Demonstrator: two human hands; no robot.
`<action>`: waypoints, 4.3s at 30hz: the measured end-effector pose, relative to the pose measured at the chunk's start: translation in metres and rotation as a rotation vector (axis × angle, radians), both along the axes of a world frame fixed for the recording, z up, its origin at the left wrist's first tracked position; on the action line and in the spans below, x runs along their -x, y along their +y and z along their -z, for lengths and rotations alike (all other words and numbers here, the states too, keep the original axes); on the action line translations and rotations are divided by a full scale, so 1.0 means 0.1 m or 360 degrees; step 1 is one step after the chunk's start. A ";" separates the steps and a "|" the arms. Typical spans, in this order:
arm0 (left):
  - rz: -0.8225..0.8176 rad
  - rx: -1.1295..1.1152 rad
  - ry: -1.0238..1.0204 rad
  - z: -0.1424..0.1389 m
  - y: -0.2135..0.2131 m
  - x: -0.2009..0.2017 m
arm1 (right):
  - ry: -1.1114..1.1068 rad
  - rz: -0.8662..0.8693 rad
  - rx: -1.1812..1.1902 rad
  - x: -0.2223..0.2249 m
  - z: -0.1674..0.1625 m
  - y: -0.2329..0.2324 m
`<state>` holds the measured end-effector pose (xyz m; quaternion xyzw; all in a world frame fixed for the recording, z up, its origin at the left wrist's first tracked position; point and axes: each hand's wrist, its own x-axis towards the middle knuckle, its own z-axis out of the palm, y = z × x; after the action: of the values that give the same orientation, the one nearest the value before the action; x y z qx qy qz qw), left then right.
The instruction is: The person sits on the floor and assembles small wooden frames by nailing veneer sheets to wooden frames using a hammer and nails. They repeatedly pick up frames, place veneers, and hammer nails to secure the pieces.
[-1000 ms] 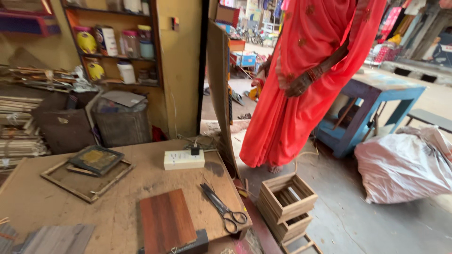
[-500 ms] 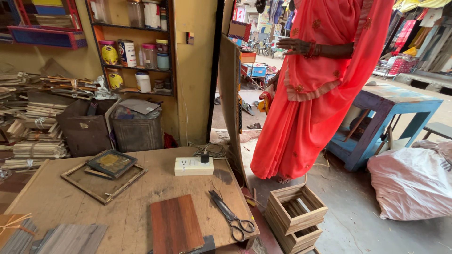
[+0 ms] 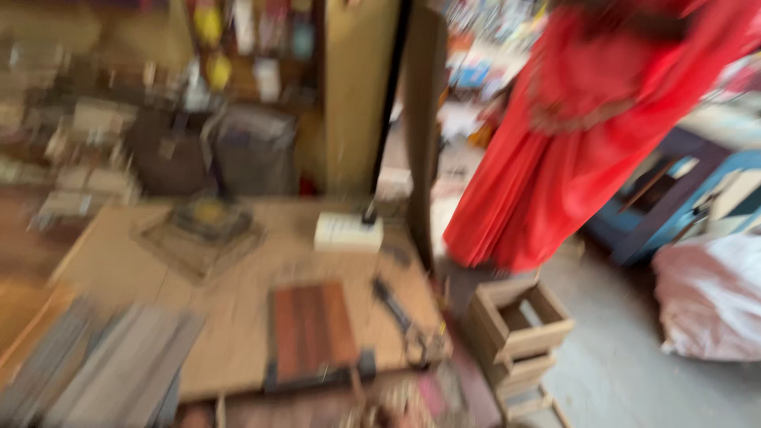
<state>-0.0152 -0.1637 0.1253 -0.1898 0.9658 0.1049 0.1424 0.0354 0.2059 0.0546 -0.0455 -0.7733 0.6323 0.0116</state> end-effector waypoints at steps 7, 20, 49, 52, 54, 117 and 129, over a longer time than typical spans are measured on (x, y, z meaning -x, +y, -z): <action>-0.0281 -0.0623 0.1009 0.58 -0.05 -0.43 | -0.0122 0.0184 -0.0360 -0.16 -0.08 -0.07; 0.0366 -0.1237 0.1283 0.23 1.36 0.31 | -0.0033 0.0400 0.0259 -0.11 -0.35 0.06; 0.0403 -0.0996 0.1269 0.47 1.44 0.62 | -0.1123 0.0207 0.1013 -0.33 -0.24 0.38; 0.0428 -0.1061 0.1258 0.51 1.41 0.66 | -0.0879 0.0166 0.0897 -0.39 -0.31 0.32; 0.0435 -0.1079 0.1238 0.55 1.39 0.67 | -0.0587 0.0175 0.0539 -0.46 -0.37 0.25; 0.0218 -0.0960 0.1560 0.84 1.27 0.59 | 0.0622 -0.0039 -0.1020 -0.33 -0.25 -0.06; 0.0372 -0.0879 0.1374 0.50 1.27 0.39 | 0.0334 0.0091 -0.0488 -0.50 -0.23 0.12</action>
<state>-0.0546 -0.0370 0.0755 0.0244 0.8875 0.4078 -0.2131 0.0855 0.2179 0.0773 0.0009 -0.8536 0.5076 0.1171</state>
